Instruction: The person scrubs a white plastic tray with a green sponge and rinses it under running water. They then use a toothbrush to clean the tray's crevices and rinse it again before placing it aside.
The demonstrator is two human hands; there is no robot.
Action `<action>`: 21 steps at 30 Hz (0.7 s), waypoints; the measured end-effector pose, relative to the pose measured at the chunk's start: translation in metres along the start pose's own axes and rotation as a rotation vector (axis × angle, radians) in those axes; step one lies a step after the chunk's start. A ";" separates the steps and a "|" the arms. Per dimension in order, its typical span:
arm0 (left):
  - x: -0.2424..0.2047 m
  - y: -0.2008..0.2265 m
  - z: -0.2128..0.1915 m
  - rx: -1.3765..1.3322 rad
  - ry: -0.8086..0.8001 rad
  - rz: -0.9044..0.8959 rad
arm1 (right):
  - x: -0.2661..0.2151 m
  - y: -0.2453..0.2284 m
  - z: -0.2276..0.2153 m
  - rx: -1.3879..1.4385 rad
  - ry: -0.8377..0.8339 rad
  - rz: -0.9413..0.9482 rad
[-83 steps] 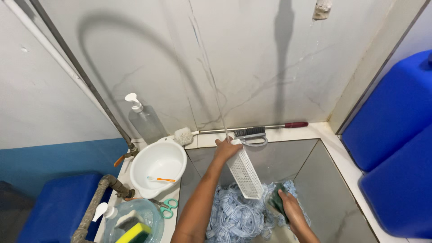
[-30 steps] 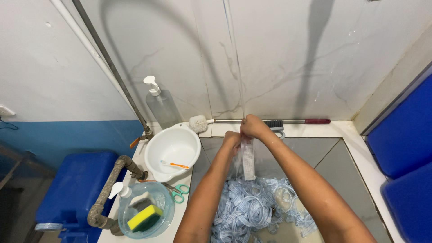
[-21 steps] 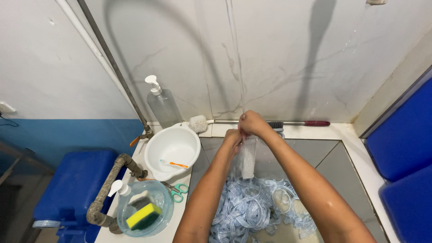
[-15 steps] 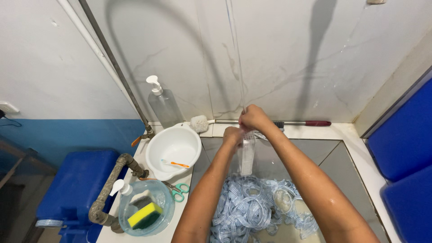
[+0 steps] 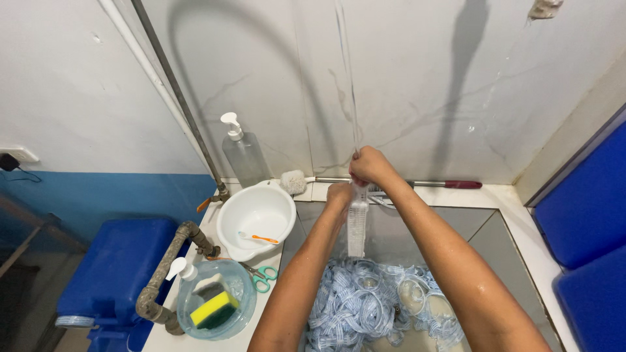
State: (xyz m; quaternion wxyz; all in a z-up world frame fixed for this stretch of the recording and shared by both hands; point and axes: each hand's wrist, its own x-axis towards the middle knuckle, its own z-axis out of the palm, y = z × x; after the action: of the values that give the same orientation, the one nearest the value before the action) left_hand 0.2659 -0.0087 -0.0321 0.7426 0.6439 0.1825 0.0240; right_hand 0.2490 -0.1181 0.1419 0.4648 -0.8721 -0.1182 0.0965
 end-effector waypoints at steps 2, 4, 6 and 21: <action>0.000 -0.006 0.000 -0.020 -0.042 -0.019 | 0.003 0.004 0.004 0.022 -0.001 0.028; -0.010 -0.007 -0.002 -0.022 -0.107 -0.075 | 0.007 0.011 0.008 0.054 -0.008 0.025; -0.026 -0.005 -0.004 -0.296 -0.153 -0.112 | 0.012 0.020 0.008 0.095 -0.015 -0.012; -0.218 0.014 -0.035 0.283 -0.401 0.114 | -0.137 0.124 0.011 0.343 -0.364 0.286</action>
State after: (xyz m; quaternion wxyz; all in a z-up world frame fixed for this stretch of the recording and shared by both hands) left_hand 0.0551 -0.0318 0.0302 0.6640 0.7425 -0.0035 -0.0880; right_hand 0.1292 -0.2167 0.0403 0.5582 -0.7570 -0.0574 0.3348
